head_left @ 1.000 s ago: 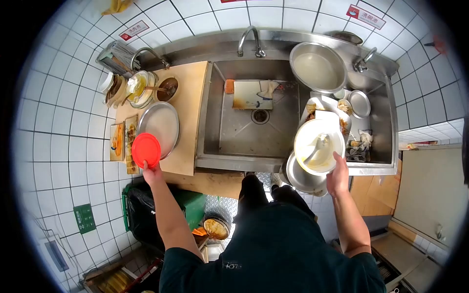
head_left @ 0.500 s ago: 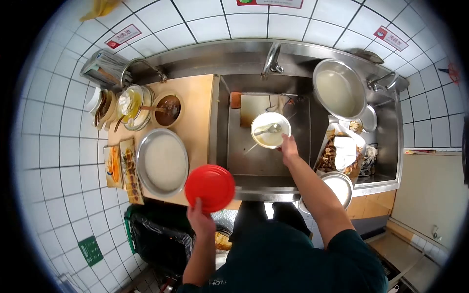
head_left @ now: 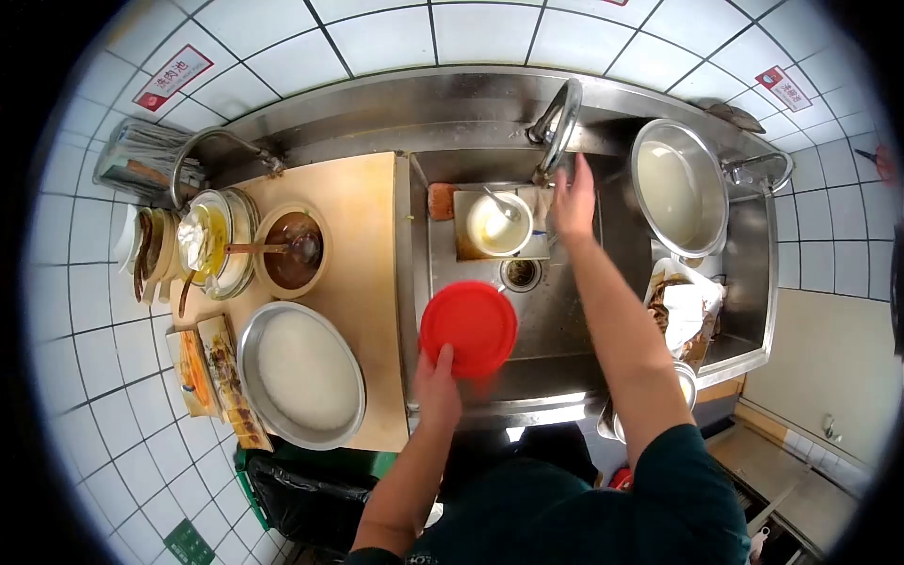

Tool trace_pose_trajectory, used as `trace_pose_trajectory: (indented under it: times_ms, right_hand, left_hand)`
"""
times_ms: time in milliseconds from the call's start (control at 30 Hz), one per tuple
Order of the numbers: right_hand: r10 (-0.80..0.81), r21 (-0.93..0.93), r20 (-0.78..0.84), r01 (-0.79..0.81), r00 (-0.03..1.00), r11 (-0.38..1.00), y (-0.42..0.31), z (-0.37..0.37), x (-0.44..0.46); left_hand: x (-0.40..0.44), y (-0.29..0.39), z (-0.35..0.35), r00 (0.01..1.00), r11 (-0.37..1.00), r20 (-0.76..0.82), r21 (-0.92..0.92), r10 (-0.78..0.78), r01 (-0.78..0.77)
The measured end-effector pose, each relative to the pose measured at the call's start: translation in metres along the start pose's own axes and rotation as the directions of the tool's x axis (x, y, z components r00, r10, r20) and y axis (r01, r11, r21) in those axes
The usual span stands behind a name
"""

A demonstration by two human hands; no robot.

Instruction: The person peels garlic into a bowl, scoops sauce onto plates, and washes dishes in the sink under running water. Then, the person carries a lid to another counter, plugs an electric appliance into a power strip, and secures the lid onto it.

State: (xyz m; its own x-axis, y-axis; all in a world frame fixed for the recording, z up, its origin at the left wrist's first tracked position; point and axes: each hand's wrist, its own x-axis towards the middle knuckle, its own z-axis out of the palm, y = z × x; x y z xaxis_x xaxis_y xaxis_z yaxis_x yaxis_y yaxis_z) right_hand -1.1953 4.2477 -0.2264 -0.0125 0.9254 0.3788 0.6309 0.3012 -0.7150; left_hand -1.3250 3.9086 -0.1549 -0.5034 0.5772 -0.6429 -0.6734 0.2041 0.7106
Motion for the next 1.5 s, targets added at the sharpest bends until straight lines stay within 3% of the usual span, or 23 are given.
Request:
trace_pose_trajectory:
  times_ms: [33,133,200,267,433,700,833,933,967,1000,1033,1133,1233,1267,1333,1367,1433,1500]
  right_hand:
    - [-0.051,0.016,0.012,0.05,0.999,0.999,-0.007,-0.005,0.021]
    - [0.156,0.016,0.415,-0.178,0.896,0.984,-0.033,-0.026,0.065]
    - [0.037,-0.029,0.398,-0.028,0.917,0.999,-0.033,-0.025,0.06]
    - [-0.087,-0.076,0.389,0.126,0.917,0.989,-0.029,-0.024,0.053]
    - [-0.128,-0.063,0.404,0.167,0.906,0.984,-0.032,-0.025,0.042]
    - [-0.313,-0.082,0.374,0.367,0.873,0.927,-0.023,-0.022,0.031]
    - [-0.289,-0.078,0.289,0.323,0.913,0.943,-0.022,-0.024,0.018]
    - [0.141,0.002,0.124,-0.142,0.982,0.99,-0.017,-0.021,-0.019]
    - [0.32,0.241,0.216,-0.368,0.922,0.898,-0.008,-0.014,-0.035]
    - [0.454,0.436,0.34,-0.566,0.824,0.7,0.006,-0.004,-0.054]
    - [0.525,0.568,0.485,-0.708,0.7,0.419,0.019,0.002,-0.066]
    - [0.547,0.258,0.364,-0.646,0.754,0.718,0.049,0.007,-0.078]
    - [0.528,-0.116,0.26,-0.516,0.809,0.848,0.085,0.024,-0.092]
    - [0.337,-0.202,0.238,-0.293,0.911,0.935,0.117,0.045,-0.1]
    - [0.095,-0.34,0.308,0.016,0.947,0.94,0.142,0.068,-0.083]
    - [-0.024,-0.393,0.36,0.175,0.933,0.903,0.152,0.078,-0.079]
    - [-0.004,-0.402,0.502,0.237,0.865,0.884,0.148,0.079,-0.065]
    - [0.017,-0.382,0.608,0.274,0.794,0.882,0.167,0.092,-0.06]
  left_hand:
    - [0.016,0.004,0.015,0.999,1.0,0.046,0.005,0.002,-0.003]
    - [0.059,0.024,0.071,0.986,1.0,0.166,-0.025,0.018,-0.014]
    - [0.098,0.014,0.092,0.968,0.996,0.241,-0.059,0.074,-0.062]
    - [0.118,0.013,0.114,0.963,0.996,0.269,-0.085,0.02,0.003]
    - [0.143,0.001,0.139,0.933,0.996,0.359,-0.082,0.014,0.017]
    - [0.148,-0.005,0.153,0.942,0.994,0.337,-0.103,-0.005,0.042]
    - [0.15,-0.011,0.152,0.943,0.992,0.334,-0.118,-0.006,0.048]
    - [0.154,-0.019,0.148,0.97,0.987,0.243,-0.149,-0.026,0.064]
    - [0.158,-0.023,0.147,0.98,0.996,0.195,-0.089,0.038,-0.021]
    - [0.162,-0.027,0.145,0.982,0.994,0.154,-0.025,0.105,-0.102]
    - [0.165,-0.029,0.143,0.977,0.982,0.121,0.044,0.175,-0.181]
    - [0.166,-0.021,0.135,0.97,0.968,0.109,0.103,0.217,-0.228]
    - [0.172,-0.024,0.123,0.977,0.994,0.197,-0.088,0.083,-0.067]
    - [0.175,-0.027,0.118,0.968,0.989,0.251,-0.149,0.023,0.015]
    - [0.18,-0.036,0.106,0.929,0.948,0.359,-0.253,-0.092,0.192]
    - [0.184,-0.042,0.1,0.933,0.934,0.329,-0.264,-0.149,0.242]
    - [0.191,-0.054,0.089,0.93,0.894,0.262,-0.299,-0.259,0.333]
    - [0.187,-0.056,0.098,0.93,0.913,0.303,-0.281,-0.207,0.295]
